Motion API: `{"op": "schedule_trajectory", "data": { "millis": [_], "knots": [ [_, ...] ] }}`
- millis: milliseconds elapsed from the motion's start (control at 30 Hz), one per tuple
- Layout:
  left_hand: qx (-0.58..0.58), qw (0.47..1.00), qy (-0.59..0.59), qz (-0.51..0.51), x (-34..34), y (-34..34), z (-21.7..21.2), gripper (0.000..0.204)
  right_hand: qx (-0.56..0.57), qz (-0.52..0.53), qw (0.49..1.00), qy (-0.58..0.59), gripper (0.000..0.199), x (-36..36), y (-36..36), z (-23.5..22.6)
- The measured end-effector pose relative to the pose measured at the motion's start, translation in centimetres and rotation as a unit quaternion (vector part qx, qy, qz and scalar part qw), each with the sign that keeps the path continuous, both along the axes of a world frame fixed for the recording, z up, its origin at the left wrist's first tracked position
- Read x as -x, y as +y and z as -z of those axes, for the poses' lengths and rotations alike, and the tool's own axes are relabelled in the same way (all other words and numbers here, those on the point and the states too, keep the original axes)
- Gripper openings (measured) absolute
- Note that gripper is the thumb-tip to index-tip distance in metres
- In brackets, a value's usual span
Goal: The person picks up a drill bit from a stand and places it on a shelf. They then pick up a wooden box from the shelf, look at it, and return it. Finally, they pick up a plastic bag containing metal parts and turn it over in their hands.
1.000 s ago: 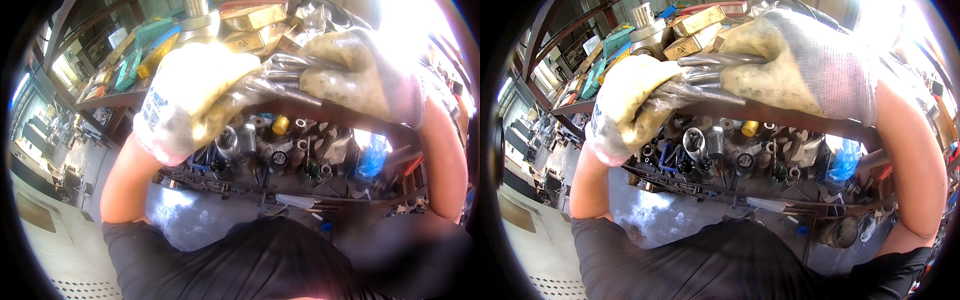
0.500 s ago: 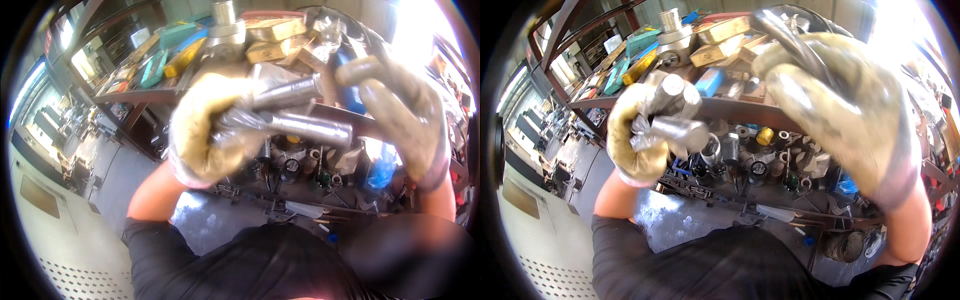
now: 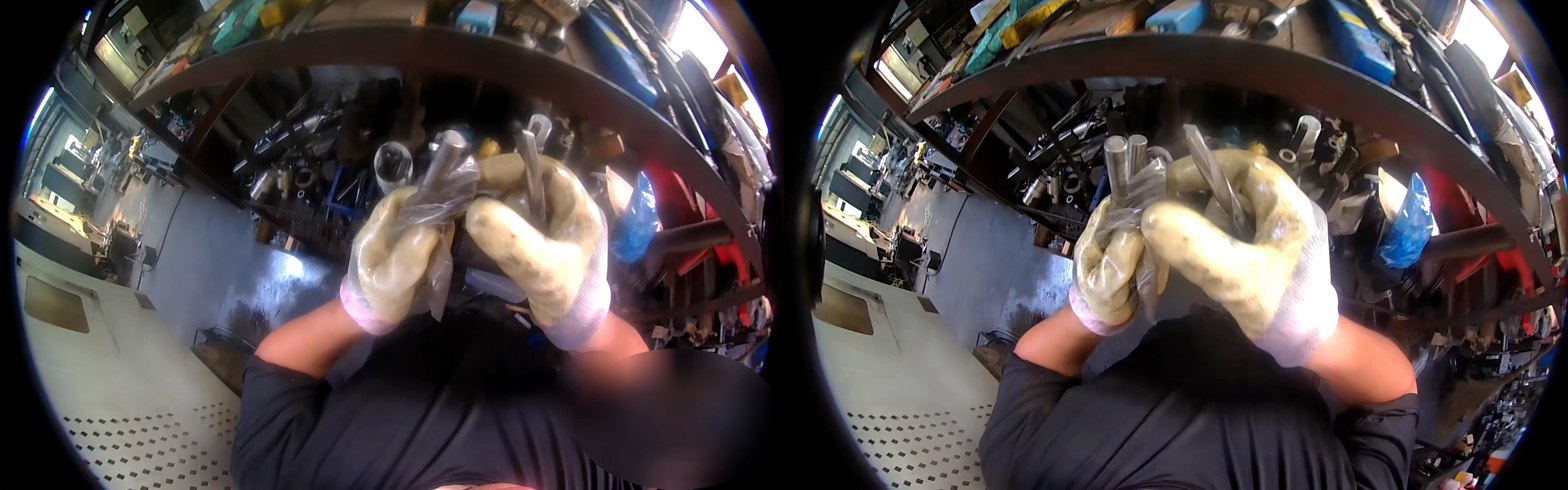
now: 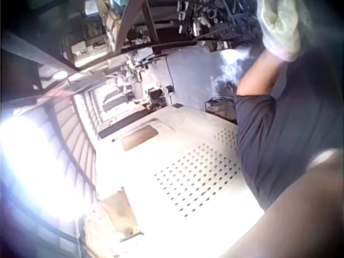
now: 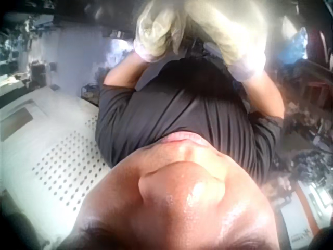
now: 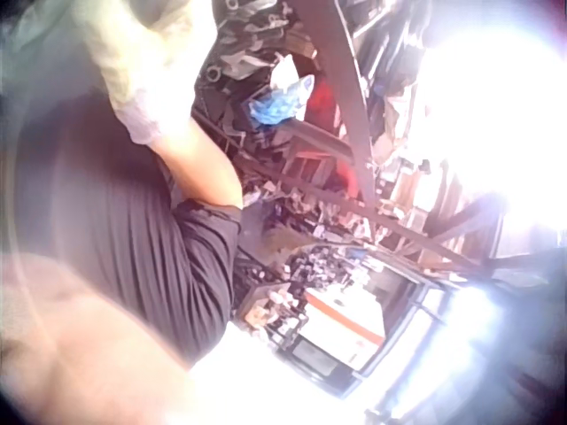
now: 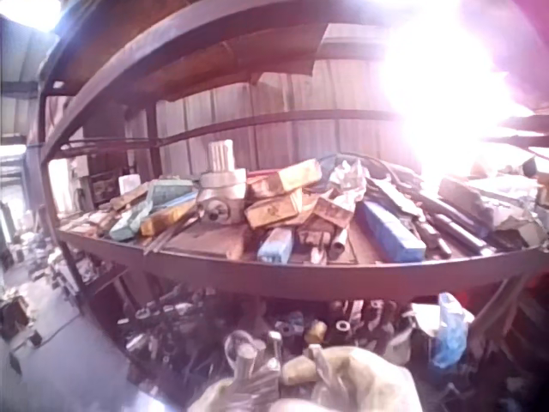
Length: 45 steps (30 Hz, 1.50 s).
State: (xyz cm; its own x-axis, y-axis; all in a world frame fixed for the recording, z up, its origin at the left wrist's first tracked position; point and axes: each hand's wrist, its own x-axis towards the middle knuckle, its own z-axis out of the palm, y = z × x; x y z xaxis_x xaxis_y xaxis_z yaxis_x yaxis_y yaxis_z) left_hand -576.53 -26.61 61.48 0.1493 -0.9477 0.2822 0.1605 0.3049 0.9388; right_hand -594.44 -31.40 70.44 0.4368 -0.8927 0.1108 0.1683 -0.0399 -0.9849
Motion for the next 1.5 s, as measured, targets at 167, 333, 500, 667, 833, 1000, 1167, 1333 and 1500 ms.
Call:
{"op": "schedule_trajectory", "data": {
  "millis": [167, 333, 500, 667, 833, 1000, 1167, 1333, 1500],
  "knots": [
    [0.005, 0.998, -0.051, -0.047, -0.9, 1.9, 0.9, 0.04, 0.056, -0.004, 0.998, 0.029, 0.034, -1.4, 0.0, 2.7],
    [-0.026, 0.996, 0.0, -0.084, -1.4, 2.9, 2.9, 0.048, 0.013, -0.015, 1.0, -0.008, 0.034, -3.6, 1.0, 4.2],
    [-0.053, 0.983, 0.178, 0.004, -2.1, 3.6, 2.1, 0.065, 0.058, -0.001, 0.998, 0.026, 0.029, -5.6, 2.1, 5.6],
    [-0.053, 0.975, 0.217, 0.021, -3.6, 4.1, 2.1, 0.048, 0.416, -0.012, 0.9, 0.129, 0.024, -6.3, 0.8, 7.0],
    [-0.044, 0.994, 0.098, 0.006, -5.7, 4.8, 3.6, 0.041, 0.111, -0.071, 0.989, 0.068, 0.045, -5.2, 0.4, 5.3],
    [-0.1, 0.994, 0.047, 0.021, -5.6, 5.5, 4.0, 0.036, 0.083, -0.105, 0.983, 0.126, 0.043, -6.1, -0.9, 4.9],
    [-0.06, 0.998, 0.032, 0.006, -5.4, 4.9, 4.4, 0.039, 0.059, -0.098, 0.985, 0.132, 0.036, -5.7, -0.8, 5.6],
    [-0.116, 0.985, 0.102, 0.073, -5.6, 4.0, 4.3, 0.052, 0.074, 0.002, 0.996, 0.047, 0.029, -4.8, -1.4, 5.5],
    [-0.124, 0.984, 0.108, 0.069, -5.1, 4.0, 4.8, 0.052, 0.095, 0.086, 0.991, -0.032, 0.038, -4.1, -1.5, 4.7]
  ]
}}
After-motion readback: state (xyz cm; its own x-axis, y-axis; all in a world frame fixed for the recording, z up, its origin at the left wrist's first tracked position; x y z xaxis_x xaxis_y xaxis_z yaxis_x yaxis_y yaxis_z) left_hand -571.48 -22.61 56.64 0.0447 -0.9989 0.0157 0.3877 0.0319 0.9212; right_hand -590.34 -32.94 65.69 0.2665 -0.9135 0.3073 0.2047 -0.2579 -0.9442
